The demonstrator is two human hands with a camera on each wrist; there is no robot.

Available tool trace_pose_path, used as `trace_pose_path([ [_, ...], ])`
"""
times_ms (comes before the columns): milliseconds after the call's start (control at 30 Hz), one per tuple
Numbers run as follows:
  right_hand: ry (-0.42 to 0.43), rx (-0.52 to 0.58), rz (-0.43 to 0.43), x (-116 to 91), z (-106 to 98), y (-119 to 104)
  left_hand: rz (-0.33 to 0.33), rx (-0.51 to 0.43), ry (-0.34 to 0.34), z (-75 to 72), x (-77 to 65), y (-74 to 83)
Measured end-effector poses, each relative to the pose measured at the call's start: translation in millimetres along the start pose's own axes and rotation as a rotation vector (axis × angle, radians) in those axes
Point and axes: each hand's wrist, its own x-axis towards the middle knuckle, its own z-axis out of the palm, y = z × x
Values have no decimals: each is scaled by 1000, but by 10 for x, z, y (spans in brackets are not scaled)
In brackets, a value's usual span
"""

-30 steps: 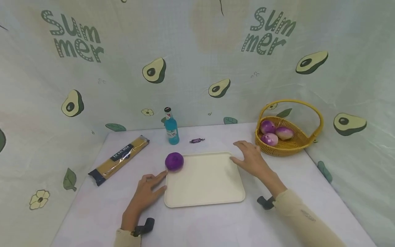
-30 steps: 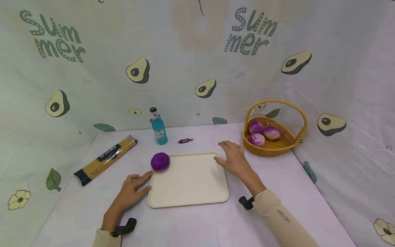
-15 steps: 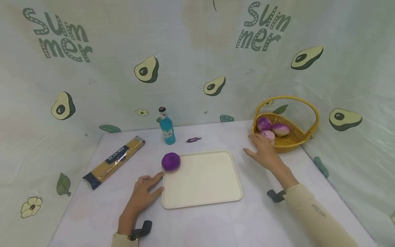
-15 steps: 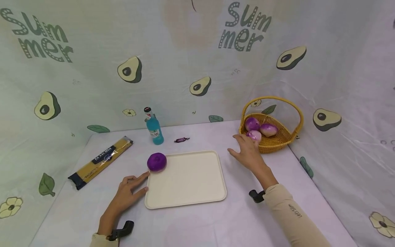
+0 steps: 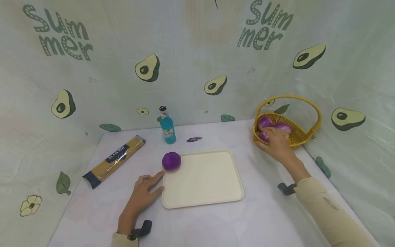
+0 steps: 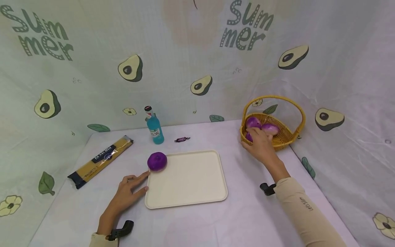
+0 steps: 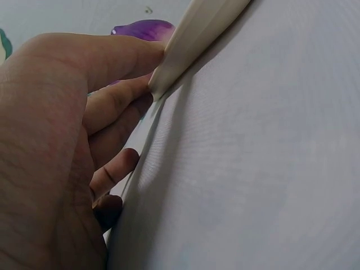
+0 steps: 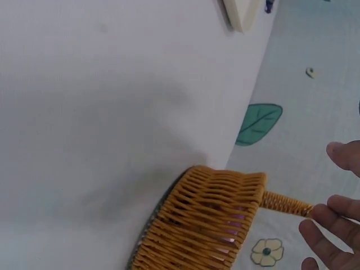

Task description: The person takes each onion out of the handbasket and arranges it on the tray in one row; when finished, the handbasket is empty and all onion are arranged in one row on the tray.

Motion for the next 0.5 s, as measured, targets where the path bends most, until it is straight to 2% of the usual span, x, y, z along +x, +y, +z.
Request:
trace_pose_path([
  [233,-19,-38,21,36,-24,178,8,-9,5,-16,-37,18],
  [500,-99,-78,94,142,-58,310,12,-6,12,-18,-39,25],
])
